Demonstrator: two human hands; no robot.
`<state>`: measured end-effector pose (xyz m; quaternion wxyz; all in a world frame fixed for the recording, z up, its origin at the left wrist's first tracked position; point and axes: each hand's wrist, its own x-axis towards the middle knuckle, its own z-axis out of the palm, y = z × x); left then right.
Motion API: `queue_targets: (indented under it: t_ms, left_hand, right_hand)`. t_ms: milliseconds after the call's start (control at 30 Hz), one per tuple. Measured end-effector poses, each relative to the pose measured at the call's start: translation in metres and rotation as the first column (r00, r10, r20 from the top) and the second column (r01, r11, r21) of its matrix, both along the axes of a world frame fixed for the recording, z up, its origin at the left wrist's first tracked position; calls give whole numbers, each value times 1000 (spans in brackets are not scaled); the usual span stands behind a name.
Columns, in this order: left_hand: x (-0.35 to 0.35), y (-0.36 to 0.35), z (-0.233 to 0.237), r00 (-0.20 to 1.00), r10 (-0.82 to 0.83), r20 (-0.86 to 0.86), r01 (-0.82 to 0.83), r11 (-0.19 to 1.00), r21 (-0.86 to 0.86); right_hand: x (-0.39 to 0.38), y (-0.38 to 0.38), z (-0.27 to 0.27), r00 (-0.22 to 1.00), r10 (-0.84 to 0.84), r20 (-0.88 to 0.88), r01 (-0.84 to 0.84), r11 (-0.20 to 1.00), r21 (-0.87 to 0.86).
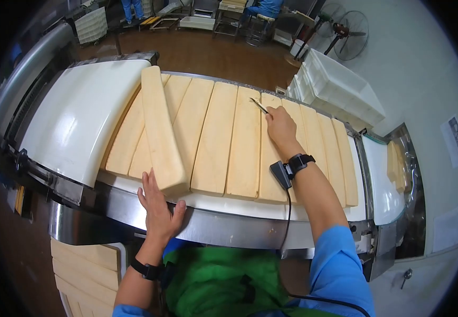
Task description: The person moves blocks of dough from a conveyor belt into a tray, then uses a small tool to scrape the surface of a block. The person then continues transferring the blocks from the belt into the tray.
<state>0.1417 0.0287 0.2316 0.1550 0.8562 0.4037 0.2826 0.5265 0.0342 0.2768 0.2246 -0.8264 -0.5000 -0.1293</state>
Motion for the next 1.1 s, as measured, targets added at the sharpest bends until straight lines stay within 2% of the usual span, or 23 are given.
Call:
queue_targets:
  t_ms: [67,100,167,300,367,400,467,567,667,733,800,933,1000,1033,1100]
  left_hand:
    - [-1,1,-2,1000,-2,-14,2,1000,8]
    - [-2,1,-2,999,-7,-32,8,1000,15]
    - [-3,0,-4,1000,-4,-21,5,1000,17]
    - [-2,1,-6,1000,-6,16,6,1000,25]
    - [-3,1,-7,1000,0,11,0,1000,30]
    - [-2,1,-8,1000,8,9,-8,999,31]
    - [-1,0,-5,1000,14,28,-14,1000,22]
    - [1,-1,0,998,31,48,-32,999,9]
    - [-1,-1,-5,997,60,53,-60,998,-9]
    - [0,-1,-10,996,78,49,-77,997,-13]
    - [0,-3,-13,990,123,69,-117,989,-94]
    - [2,-4,-12,987,134,87,-127,988,-85]
    - [3,-5,-8,982,148,116,-137,986,-98]
    - [4,-6,-5,982,151,117,-141,986,-90]
    - [5,-10,5,952,119,282,-75,984,-163]
  right_hand:
    - [2,-2,-2,993,-122,-7,122,992,-27]
    - [1,-4,-5,993,-121,-12,120,992,-30]
    - [-8,-12,-1,999,-13,-32,12,999,-32]
    - [-9,-21,-4,997,-67,-49,69,997,26]
    - [-15,-23,3,997,50,-52,-50,999,-2]
    - [-14,-21,3,998,50,-48,-50,999,4]
    - [-14,-19,1,995,-64,-74,64,998,-11]
    - [-20,-20,-1,999,6,-32,-7,1000,-8]
    - [-19,-20,-3,997,-46,-70,48,998,31]
    - [-25,-20,1,998,-29,-56,29,1000,11]
    - [-26,-22,4,999,-11,-42,11,1000,-4]
    - [-25,-21,2,998,5,-61,-4,1000,6]
    - [-25,-19,3,997,40,-69,-39,999,14]
    - [-23,-18,5,996,-14,-85,14,1000,-8]
    - [-26,-18,8,993,-64,-103,62,998,-24]
